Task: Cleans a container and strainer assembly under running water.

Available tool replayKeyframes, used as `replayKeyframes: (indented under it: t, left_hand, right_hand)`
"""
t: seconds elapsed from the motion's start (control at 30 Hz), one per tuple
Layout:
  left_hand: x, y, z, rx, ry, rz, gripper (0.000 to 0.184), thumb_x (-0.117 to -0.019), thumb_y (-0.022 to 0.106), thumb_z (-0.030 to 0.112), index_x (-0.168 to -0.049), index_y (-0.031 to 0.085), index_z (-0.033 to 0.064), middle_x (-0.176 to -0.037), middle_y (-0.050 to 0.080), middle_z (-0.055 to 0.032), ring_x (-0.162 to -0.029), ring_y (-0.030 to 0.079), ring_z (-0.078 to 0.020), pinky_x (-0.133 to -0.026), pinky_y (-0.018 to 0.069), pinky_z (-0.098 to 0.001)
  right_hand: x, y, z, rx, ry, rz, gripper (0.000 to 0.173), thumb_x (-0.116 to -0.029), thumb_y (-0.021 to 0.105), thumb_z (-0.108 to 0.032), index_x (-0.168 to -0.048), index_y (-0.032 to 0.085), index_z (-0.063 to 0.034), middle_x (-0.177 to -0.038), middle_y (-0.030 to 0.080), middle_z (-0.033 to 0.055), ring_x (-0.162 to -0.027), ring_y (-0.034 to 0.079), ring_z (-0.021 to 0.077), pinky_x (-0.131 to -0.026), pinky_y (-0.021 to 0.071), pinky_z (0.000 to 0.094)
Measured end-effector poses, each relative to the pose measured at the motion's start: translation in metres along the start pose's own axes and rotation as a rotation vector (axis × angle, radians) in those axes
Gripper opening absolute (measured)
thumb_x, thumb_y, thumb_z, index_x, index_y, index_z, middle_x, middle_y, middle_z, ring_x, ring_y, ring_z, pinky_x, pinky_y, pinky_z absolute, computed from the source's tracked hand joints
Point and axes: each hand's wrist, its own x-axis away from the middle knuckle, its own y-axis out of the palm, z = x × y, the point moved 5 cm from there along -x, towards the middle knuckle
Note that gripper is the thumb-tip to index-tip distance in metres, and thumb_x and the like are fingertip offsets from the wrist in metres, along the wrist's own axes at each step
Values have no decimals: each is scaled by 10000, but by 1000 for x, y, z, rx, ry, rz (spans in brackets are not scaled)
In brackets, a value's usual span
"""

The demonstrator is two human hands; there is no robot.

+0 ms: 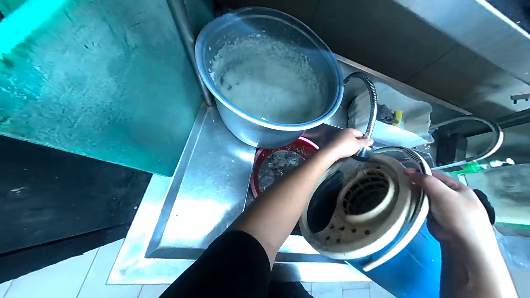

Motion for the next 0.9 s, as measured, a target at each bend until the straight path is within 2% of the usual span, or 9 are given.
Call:
replayKeyframes:
  t: [0.07, 0.17, 0.3, 0.47, 0.57, 0.67, 0.73, 0.8, 0.9]
  left_hand:
    - [-8, 6, -9, -53, -3, 33, 333, -1036, 633, 290, -1117, 700, -25, -1082, 707, -202, -1031, 673, -313, -946, 520, -538]
    - [-16, 9, -25, -175, -63, 50, 367, -1041, 617, 338, -1165, 694, 1, -1115, 703, -221, -1047, 685, -364, -931, 533, -596]
    - [-20, 5, -28, -201, -65, 20, 386, -1032, 624, 366, -1184, 703, 20, -1140, 709, -207, -1104, 673, -356, -976, 510, -611]
    - [-2, 0, 12, -48, -83, -54, 422, -1039, 616, 386, -1252, 668, 25, -1127, 683, -216, -906, 679, -303, -800, 567, -502]
    - [-2, 0, 9, -79, -91, -54, 409, -1039, 614, 395, -1224, 672, 35, -1068, 680, -198, -824, 658, -274, -726, 555, -457]
    - [-7, -2, -4, -149, -45, -15, 369, -1029, 642, 342, -1135, 705, -6, -1088, 704, -210, -1017, 677, -325, -924, 526, -553]
    - [-9, -1, -10, -158, -32, -5, 372, -1026, 646, 342, -1115, 708, -14, -1105, 703, -216, -1074, 667, -338, -973, 502, -576]
    - [-5, 0, -3, -141, -51, -31, 383, -1035, 626, 361, -1149, 695, 1, -1098, 696, -214, -1015, 672, -324, -914, 526, -557]
    - [5, -6, 20, -29, -88, -42, 435, -1046, 594, 418, -1257, 663, 44, -1052, 682, -201, -792, 657, -276, -703, 562, -457]
  right_hand:
    - [4, -5, 0, 15, -24, 12, 185, -960, 677, -302, -980, 762, -139, -787, 710, 31, -668, 670, 133, -599, 575, 345]
    - [6, -9, 5, 28, -23, 62, 175, -949, 700, -306, -951, 768, -145, -750, 701, 33, -627, 656, 133, -555, 556, 333]
    - [6, -15, 11, 18, -39, 91, 183, -943, 710, -311, -958, 773, -141, -771, 714, 38, -659, 673, 144, -593, 572, 356]
    - [9, -18, 11, 32, -50, 146, 154, -949, 700, -302, -926, 752, -160, -740, 687, -8, -629, 641, 93, -573, 546, 308]
    - [16, -19, 9, 53, -70, 160, 157, -942, 708, -317, -934, 750, -166, -734, 685, -12, -621, 638, 91, -563, 537, 306]
    - [26, -23, -1, 57, -146, 173, 156, -947, 683, -298, -959, 743, -154, -721, 670, -38, -617, 638, 62, -556, 545, 269]
    - [27, -21, -4, 93, -135, 182, 134, -953, 675, -285, -945, 727, -161, -695, 644, -45, -578, 605, 53, -526, 517, 268]
    - [25, -19, -3, 107, -103, 181, 147, -959, 681, -302, -971, 738, -166, -714, 659, -22, -589, 616, 81, -534, 523, 299]
    - [18, -13, -2, 148, -101, 158, 153, -958, 680, -314, -960, 726, -168, -714, 653, -24, -587, 608, 82, -538, 516, 311]
